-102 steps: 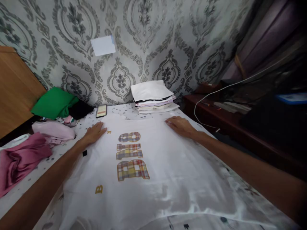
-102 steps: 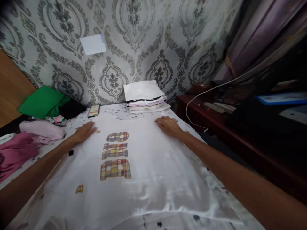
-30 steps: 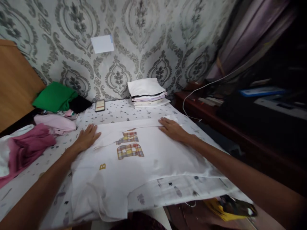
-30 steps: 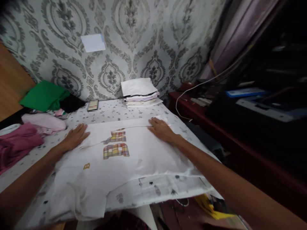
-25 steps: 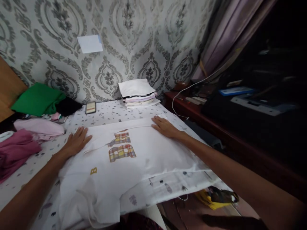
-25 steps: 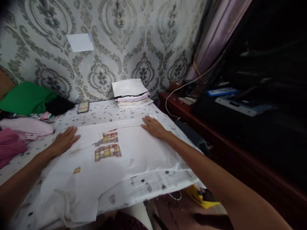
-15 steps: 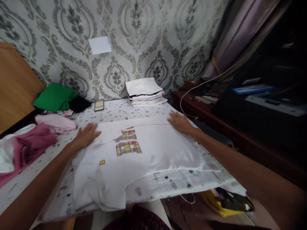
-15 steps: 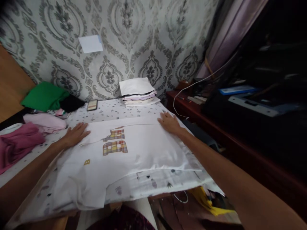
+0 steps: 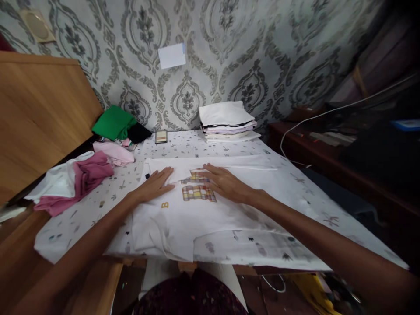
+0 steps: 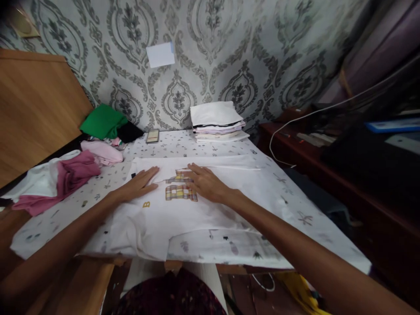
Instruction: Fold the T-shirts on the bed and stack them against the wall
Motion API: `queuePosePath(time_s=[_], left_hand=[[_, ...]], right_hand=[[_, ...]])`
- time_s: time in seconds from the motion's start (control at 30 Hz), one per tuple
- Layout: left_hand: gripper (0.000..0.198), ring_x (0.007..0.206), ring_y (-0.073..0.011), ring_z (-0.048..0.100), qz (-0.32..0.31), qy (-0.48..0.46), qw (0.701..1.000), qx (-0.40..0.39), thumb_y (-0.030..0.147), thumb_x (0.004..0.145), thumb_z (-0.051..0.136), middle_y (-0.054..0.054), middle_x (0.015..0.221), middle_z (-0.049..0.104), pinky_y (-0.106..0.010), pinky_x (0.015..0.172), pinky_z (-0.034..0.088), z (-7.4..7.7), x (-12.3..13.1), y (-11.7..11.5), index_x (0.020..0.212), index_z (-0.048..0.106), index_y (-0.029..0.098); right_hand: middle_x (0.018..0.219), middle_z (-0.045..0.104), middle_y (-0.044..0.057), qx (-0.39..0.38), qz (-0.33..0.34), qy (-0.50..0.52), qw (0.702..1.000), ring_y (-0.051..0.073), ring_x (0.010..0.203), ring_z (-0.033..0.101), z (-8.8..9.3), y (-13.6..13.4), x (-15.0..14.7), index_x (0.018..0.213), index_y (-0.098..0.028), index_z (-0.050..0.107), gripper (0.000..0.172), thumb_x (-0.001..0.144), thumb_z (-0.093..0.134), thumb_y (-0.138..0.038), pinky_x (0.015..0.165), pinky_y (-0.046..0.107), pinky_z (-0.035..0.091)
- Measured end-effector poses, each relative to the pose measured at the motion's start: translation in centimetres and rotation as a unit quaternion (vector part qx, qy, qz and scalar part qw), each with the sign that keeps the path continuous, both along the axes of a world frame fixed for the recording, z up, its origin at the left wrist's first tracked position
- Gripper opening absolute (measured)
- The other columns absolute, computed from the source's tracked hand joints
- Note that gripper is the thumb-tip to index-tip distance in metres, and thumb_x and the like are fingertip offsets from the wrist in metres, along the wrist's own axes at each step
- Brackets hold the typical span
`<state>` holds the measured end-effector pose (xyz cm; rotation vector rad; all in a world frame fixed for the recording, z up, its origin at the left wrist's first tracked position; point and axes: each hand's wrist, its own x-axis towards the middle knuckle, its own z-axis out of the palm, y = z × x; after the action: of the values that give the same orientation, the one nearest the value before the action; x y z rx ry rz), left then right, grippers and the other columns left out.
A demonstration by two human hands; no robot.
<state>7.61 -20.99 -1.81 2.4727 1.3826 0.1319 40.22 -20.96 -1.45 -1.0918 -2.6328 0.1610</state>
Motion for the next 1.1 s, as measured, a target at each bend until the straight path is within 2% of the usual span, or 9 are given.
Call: queuePosePath(time_s=[0.1, 0.2, 0.3, 0.37, 0.5, 0.63, 0.83, 0.97, 1.1], left_hand=[[0.083, 0.152, -0.0298, 0.026, 0.0, -0.029, 1.0, -0.004, 0.062, 0.093, 0.045, -0.017, 0.165, 0.026, -0.045, 0.124, 0.019, 0.4, -1.9, -0.5, 0.158, 0.023, 0.014], [0.079, 0.145, -0.0296, 0.039, 0.005, -0.063, 0.998, -0.025, 0.053, 0.089, 0.053, -0.017, 0.16, 0.037, -0.041, 0.119, 0.031, 1.2, -3.1, -0.9, 0.154, 0.031, 0.013], [0.073, 0.14, -0.0288, 0.046, 0.012, -0.081, 0.996, -0.036, 0.045, 0.087, 0.055, -0.014, 0.156, 0.044, -0.04, 0.116, 0.037, 1.7, -3.5, -1.2, 0.151, 0.036, 0.015], [0.07, 0.137, -0.0285, 0.049, 0.017, -0.084, 0.996, -0.03, 0.041, 0.086, 0.055, -0.012, 0.154, 0.047, -0.041, 0.114, 0.039, 1.8, -3.6, -1.4, 0.15, 0.038, 0.018], [0.063, 0.145, -0.0283, 0.04, -0.014, -0.078, 0.997, -0.013, 0.038, 0.088, 0.053, -0.01, 0.158, 0.042, -0.043, 0.119, 0.033, 1.2, -3.8, -1.3, 0.148, 0.045, 0.02], [0.055, 0.149, -0.0277, 0.034, -0.038, -0.067, 0.997, -0.006, 0.043, 0.091, 0.052, -0.012, 0.161, 0.038, -0.044, 0.121, 0.029, 0.7, -4.2, -0.9, 0.141, 0.056, 0.02], [0.045, 0.143, -0.0278, 0.043, -0.047, -0.074, 0.996, -0.009, 0.038, 0.09, 0.051, -0.014, 0.151, 0.051, -0.043, 0.118, 0.034, 1.9, -4.7, -1.6, 0.127, 0.067, 0.019], [0.036, 0.13, -0.0284, 0.056, -0.018, -0.075, 0.997, 0.002, 0.036, 0.089, 0.048, -0.014, 0.138, 0.062, -0.04, 0.111, 0.041, 3.2, -5.3, -3.3, 0.11, 0.072, 0.018], [0.036, 0.1, -0.0248, 0.066, 0.014, -0.09, 0.996, -0.014, 0.044, 0.094, 0.046, -0.01, 0.11, 0.071, -0.035, 0.092, 0.05, 4.4, -5.3, -6.8, 0.1, 0.071, 0.018]], right_hand=[[0.156, 0.044, 0.017, 0.006, 0.038, -0.004, 0.999, 0.03, 0.145, 0.039, 0.0, -0.6, -3.3, 0.146, -0.018, 0.049, 0.047, 0.1, 0.048, -0.029, 0.115, 0.047, 0.037], [0.149, 0.051, 0.018, 0.029, 0.016, -0.046, 0.998, 0.031, 0.138, 0.048, 0.2, -0.3, -6.2, 0.137, -0.016, 0.056, 0.04, 0.098, 0.052, -0.023, 0.11, 0.046, 0.04], [0.125, 0.068, 0.016, 0.045, -0.027, -0.09, 0.995, 0.029, 0.12, 0.059, 0.5, 0.5, -8.1, 0.119, -0.016, 0.065, 0.025, 0.096, 0.055, -0.018, 0.094, 0.038, 0.048], [0.111, 0.072, 0.014, 0.053, -0.051, -0.114, 0.991, 0.028, 0.11, 0.061, 0.7, 1.0, -8.4, 0.107, -0.016, 0.067, 0.018, 0.095, 0.054, -0.013, 0.082, 0.034, 0.048], [0.106, 0.072, 0.011, 0.083, -0.079, -0.12, 0.986, 0.025, 0.104, 0.059, 0.6, 1.6, -7.7, 0.1, -0.017, 0.068, 0.02, 0.096, 0.05, -0.011, 0.077, 0.031, 0.045], [0.104, 0.073, 0.011, 0.077, -0.061, -0.092, 0.991, 0.025, 0.103, 0.058, -0.1, 1.7, -7.0, 0.097, -0.017, 0.07, 0.018, 0.096, 0.052, -0.015, 0.079, 0.031, 0.045], [0.124, 0.068, 0.012, 0.076, -0.027, 0.007, 0.997, 0.026, 0.117, 0.058, -1.2, 2.0, -6.4, 0.113, -0.016, 0.068, 0.028, 0.096, 0.046, -0.015, 0.099, 0.038, 0.044], [0.124, 0.069, 0.011, 0.018, 0.014, 0.012, 1.0, 0.024, 0.117, 0.061, -1.3, 1.5, -4.9, 0.118, -0.019, 0.067, 0.031, 0.097, 0.044, -0.017, 0.102, 0.039, 0.046], [0.134, 0.065, 0.012, -0.017, 0.0, 0.04, 0.999, 0.026, 0.127, 0.058, -1.1, -1.8, -1.4, 0.123, -0.019, 0.067, 0.038, 0.102, 0.038, -0.032, 0.109, 0.043, 0.045]])
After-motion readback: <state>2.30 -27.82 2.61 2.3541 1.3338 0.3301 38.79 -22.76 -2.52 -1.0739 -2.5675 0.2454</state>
